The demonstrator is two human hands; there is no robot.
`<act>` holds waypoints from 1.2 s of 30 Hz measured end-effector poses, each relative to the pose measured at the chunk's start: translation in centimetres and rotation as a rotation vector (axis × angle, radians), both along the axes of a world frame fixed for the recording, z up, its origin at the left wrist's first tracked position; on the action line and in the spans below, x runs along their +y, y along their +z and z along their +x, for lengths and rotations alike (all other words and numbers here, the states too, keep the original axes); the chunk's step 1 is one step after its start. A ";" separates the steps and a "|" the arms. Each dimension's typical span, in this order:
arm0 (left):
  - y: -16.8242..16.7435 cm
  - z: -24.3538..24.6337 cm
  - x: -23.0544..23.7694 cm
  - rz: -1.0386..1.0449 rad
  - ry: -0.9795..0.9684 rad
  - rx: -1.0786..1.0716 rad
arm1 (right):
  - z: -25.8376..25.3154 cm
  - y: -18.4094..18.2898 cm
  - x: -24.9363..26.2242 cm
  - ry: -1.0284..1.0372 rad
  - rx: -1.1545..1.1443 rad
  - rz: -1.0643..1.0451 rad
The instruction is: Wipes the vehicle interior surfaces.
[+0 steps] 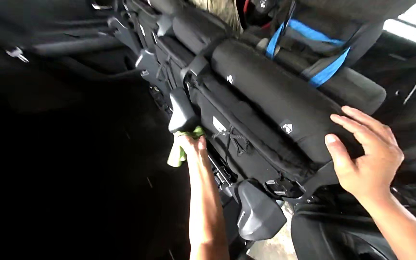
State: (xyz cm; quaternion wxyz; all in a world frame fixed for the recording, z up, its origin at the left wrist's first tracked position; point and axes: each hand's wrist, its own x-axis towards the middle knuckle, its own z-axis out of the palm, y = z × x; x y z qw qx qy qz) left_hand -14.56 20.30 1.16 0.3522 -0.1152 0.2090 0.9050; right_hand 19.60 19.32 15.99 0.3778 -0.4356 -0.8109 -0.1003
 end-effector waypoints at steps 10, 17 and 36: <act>7.4 -2.5 0.7 -0.583 -0.024 1.448 | -0.2 -0.1 0.1 -0.021 0.026 0.022; 9.7 -9.7 8.3 -0.743 -0.266 1.596 | 0.1 0.3 0.1 0.014 0.056 0.013; -9.9 2.6 -25.9 -0.565 -0.615 0.328 | 0.6 4.8 0.6 -0.179 0.188 -0.735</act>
